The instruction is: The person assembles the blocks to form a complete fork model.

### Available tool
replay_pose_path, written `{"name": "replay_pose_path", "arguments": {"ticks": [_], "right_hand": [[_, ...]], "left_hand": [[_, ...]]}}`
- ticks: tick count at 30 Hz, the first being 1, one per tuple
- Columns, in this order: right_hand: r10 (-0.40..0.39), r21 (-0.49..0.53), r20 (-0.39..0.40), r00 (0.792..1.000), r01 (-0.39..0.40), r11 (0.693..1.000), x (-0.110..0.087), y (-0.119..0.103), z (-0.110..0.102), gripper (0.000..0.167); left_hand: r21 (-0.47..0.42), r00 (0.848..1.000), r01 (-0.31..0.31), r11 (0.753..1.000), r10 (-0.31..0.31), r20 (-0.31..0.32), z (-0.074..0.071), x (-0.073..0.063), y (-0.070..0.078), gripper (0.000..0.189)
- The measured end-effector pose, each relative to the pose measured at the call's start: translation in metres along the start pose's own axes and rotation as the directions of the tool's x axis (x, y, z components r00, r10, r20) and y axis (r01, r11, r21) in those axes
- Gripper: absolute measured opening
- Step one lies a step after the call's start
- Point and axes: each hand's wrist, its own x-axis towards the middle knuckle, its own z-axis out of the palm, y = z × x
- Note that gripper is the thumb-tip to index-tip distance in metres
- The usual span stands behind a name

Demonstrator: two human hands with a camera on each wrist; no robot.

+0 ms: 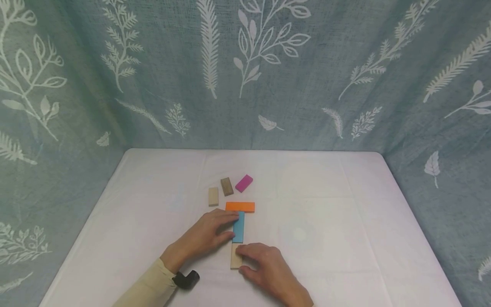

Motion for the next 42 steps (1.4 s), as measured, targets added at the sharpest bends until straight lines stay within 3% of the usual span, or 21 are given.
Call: {"name": "replay_pose_path", "arguments": {"ticks": [10, 42], "right_hand": [[0.034, 0.019, 0.011, 0.999, -0.034, 0.999, 0.0011, -0.0022, -0.0003, 0.046], [-0.043, -0.031, -0.001, 0.999, 0.043, 0.999, 0.0035, -0.0033, -0.0034, 0.046]], "left_hand": [[-0.002, 1.000, 0.008, 1.000, -0.008, 0.006, -0.0003, 0.0004, 0.0011, 0.048], [-0.016, 1.000, 0.011, 1.000, -0.011, 0.023, -0.0013, -0.0004, 0.0029, 0.051]]}}
